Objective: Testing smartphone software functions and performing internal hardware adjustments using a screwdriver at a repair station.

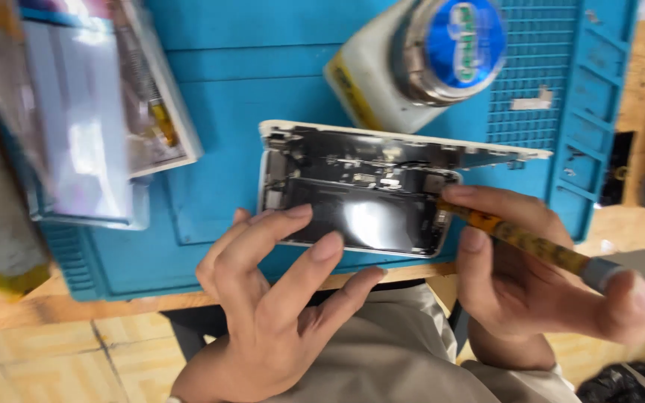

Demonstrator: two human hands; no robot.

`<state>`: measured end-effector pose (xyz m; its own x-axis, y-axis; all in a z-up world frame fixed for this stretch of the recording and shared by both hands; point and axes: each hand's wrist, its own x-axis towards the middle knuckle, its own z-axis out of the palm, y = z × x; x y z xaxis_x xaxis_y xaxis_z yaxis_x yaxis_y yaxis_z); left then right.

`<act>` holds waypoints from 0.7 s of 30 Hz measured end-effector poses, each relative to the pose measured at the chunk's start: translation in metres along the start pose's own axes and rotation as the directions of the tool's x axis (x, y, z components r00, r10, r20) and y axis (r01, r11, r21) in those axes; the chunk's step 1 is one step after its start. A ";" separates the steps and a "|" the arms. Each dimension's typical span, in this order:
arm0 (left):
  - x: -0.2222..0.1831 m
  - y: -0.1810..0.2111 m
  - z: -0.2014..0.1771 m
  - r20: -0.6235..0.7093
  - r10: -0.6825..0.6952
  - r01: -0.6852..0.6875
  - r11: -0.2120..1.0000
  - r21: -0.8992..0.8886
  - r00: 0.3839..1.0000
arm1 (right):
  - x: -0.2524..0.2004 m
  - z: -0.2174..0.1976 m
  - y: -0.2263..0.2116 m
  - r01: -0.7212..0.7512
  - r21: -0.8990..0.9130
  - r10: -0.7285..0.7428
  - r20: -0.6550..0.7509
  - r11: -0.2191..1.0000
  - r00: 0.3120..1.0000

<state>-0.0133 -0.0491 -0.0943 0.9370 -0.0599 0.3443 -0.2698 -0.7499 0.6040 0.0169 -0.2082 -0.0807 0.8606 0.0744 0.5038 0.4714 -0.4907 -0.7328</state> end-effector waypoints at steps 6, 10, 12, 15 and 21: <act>-0.015 -0.008 -0.011 -0.051 -0.111 0.104 0.987 -0.122 0.993 | -0.017 -0.011 -0.001 -0.119 -0.294 0.151 0.086 0.948 0.985; -0.015 -0.010 -0.009 -0.096 -0.164 0.139 0.963 -0.229 0.982 | -0.018 -0.009 -0.009 -0.223 -0.348 0.276 0.108 0.911 0.955; -0.014 -0.009 -0.010 -0.094 -0.168 0.142 0.960 -0.240 0.981 | -0.018 -0.004 -0.010 -0.214 -0.317 0.258 0.102 0.924 0.961; -0.012 -0.008 -0.012 -0.074 -0.177 0.153 0.954 -0.257 0.981 | -0.017 -0.005 -0.009 -0.165 -0.313 0.212 0.120 0.935 0.970; -0.015 -0.009 -0.013 -0.051 -0.204 0.184 0.949 -0.256 0.978 | -0.020 -0.006 -0.008 -0.164 -0.359 0.221 0.123 0.919 0.968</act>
<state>-0.0281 -0.0334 -0.0955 0.9596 0.1281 0.2506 -0.1402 -0.5541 0.8205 -0.0056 -0.2110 -0.0822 0.9605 0.0699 0.2694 0.2225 -0.7745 -0.5921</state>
